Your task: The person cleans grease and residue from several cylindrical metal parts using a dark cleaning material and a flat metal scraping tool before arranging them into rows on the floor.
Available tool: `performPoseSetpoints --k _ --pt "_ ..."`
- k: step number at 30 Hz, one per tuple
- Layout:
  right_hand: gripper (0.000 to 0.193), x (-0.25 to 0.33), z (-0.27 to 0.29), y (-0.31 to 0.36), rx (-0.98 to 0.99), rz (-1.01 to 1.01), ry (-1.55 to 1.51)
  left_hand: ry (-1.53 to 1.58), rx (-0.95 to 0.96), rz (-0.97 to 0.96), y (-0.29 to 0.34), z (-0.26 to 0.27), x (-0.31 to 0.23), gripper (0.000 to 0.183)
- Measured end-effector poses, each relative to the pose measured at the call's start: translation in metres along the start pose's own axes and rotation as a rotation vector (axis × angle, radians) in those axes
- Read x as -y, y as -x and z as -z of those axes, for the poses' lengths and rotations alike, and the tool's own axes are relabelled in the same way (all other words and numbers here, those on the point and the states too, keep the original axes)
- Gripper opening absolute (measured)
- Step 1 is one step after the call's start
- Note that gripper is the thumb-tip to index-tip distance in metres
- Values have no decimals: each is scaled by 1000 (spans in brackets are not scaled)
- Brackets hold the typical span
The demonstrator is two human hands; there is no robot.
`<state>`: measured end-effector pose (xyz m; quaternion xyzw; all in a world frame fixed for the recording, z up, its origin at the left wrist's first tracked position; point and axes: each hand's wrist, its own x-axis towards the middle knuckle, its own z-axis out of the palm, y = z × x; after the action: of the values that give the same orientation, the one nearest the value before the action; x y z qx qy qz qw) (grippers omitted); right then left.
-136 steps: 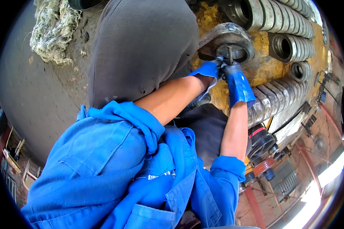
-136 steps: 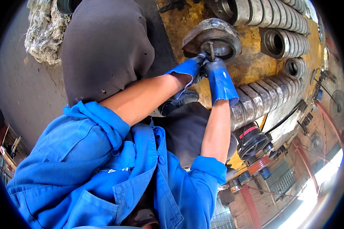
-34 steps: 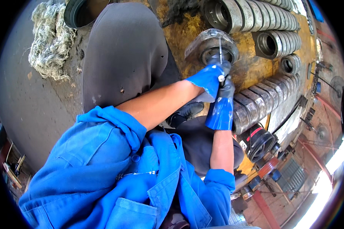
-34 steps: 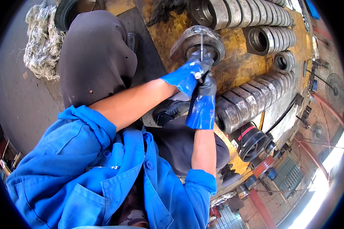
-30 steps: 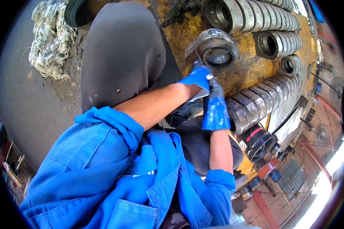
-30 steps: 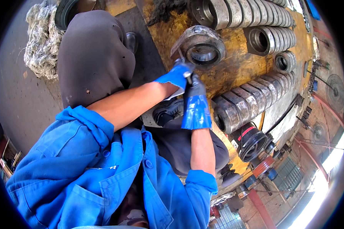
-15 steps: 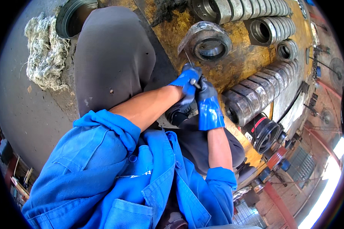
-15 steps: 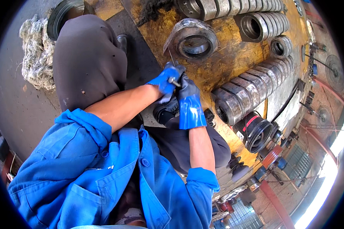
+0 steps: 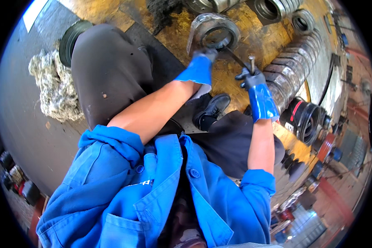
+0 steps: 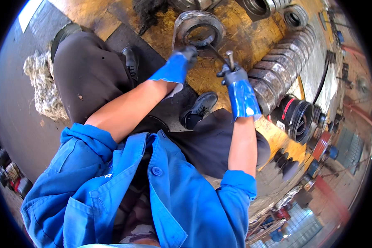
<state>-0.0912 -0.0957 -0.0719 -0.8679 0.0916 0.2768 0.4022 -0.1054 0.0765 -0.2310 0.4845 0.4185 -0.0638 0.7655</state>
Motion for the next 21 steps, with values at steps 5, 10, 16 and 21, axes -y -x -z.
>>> performPoseSetpoints --k 5,10,16,21 --pt "32 -49 60 -1 -92 -150 74 321 233 -126 115 -23 -112 18" --pt "29 -56 58 -22 -221 76 218 342 555 -471 107 27 -220 24" --pt "33 -62 6 -14 -296 -70 295 316 852 -490 90 60 -375 31" --pt "32 -81 -93 31 -255 -243 38 195 306 -405 64 36 -342 45"
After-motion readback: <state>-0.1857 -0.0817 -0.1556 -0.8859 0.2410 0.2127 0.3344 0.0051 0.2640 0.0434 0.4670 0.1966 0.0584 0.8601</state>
